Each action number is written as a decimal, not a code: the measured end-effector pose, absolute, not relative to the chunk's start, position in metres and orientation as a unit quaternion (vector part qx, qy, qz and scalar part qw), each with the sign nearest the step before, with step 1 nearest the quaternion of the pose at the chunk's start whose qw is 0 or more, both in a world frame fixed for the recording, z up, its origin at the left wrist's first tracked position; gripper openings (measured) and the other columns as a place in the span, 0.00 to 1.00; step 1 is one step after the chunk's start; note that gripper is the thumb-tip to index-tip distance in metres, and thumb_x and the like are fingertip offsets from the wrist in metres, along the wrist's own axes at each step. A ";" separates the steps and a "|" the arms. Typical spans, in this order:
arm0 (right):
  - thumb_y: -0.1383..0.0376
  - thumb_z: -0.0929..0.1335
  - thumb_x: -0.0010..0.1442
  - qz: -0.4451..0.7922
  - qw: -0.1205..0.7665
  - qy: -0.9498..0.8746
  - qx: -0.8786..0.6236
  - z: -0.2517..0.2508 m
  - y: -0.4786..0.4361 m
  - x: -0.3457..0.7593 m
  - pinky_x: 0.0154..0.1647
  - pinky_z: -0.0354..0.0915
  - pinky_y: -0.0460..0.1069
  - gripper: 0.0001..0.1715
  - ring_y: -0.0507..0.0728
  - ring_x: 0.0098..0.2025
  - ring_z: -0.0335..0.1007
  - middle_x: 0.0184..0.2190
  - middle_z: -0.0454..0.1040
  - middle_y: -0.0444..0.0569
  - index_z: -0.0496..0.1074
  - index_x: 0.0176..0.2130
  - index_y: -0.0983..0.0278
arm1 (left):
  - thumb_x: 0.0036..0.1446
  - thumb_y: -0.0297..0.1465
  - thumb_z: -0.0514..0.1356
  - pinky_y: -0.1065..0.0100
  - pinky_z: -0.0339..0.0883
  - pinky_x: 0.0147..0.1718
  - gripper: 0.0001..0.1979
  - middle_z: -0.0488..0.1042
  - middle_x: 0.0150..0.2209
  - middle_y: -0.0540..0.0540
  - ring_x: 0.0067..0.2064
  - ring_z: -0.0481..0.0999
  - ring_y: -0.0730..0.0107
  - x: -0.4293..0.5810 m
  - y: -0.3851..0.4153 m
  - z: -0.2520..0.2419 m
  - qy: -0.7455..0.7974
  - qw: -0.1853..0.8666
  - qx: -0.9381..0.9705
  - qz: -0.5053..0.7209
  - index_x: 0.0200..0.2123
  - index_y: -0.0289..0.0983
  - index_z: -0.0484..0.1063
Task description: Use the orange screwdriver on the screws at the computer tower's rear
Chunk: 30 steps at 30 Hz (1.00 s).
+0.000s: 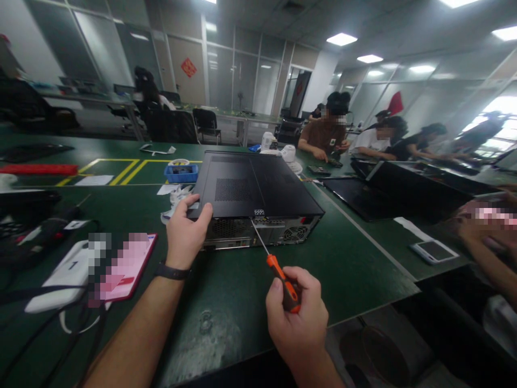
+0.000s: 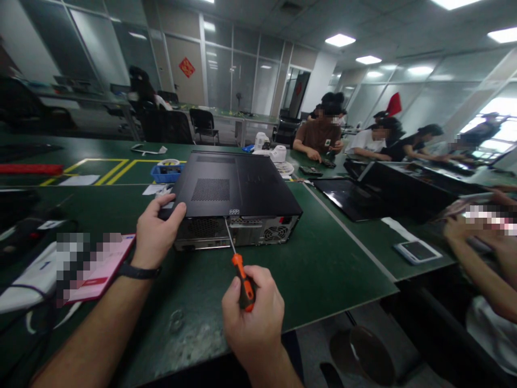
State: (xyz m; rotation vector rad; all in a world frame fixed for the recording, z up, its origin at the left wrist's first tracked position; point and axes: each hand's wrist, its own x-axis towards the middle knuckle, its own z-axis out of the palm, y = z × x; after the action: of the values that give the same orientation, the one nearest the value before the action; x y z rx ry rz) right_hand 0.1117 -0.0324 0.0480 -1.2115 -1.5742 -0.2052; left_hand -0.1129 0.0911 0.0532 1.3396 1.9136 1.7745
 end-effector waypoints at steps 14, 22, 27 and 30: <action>0.64 0.67 0.69 -0.101 0.542 -0.679 -0.485 0.048 -0.031 0.112 0.35 0.78 0.46 0.10 0.53 0.31 0.81 0.36 0.81 0.45 0.69 0.50 0.61 | 0.57 0.45 0.67 0.50 0.71 0.63 0.26 0.83 0.55 0.39 0.57 0.81 0.51 -0.113 0.090 0.053 0.650 0.104 0.451 0.603 0.55 0.39 0.80; 0.62 0.67 0.70 -0.078 0.543 -0.675 -0.495 0.051 -0.031 0.114 0.34 0.78 0.47 0.12 0.53 0.32 0.82 0.36 0.81 0.46 0.70 0.52 0.62 | 0.57 0.45 0.67 0.50 0.71 0.62 0.26 0.83 0.54 0.39 0.56 0.81 0.51 -0.113 0.090 0.053 0.654 0.107 0.449 0.599 0.56 0.39 0.80; 0.64 0.67 0.70 -0.105 0.542 -0.674 -0.492 0.048 -0.030 0.112 0.32 0.77 0.47 0.09 0.52 0.28 0.79 0.35 0.82 0.45 0.71 0.50 0.61 | 0.57 0.45 0.67 0.49 0.70 0.64 0.25 0.83 0.55 0.40 0.57 0.81 0.51 -0.114 0.092 0.050 0.651 0.102 0.452 0.602 0.55 0.39 0.80; 0.63 0.67 0.71 -0.094 0.546 -0.664 -0.501 0.048 -0.031 0.113 0.28 0.74 0.46 0.07 0.51 0.24 0.76 0.33 0.82 0.44 0.71 0.49 0.60 | 0.58 0.46 0.67 0.49 0.69 0.65 0.26 0.82 0.55 0.39 0.58 0.80 0.51 -0.116 0.093 0.047 0.648 0.099 0.455 0.603 0.55 0.40 0.80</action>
State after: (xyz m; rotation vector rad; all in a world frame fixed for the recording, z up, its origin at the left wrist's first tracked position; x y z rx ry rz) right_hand 0.1131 -0.0309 0.0484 -1.1885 -1.5746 -0.2225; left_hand -0.1157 0.0933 0.0469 1.3444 1.9164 1.7840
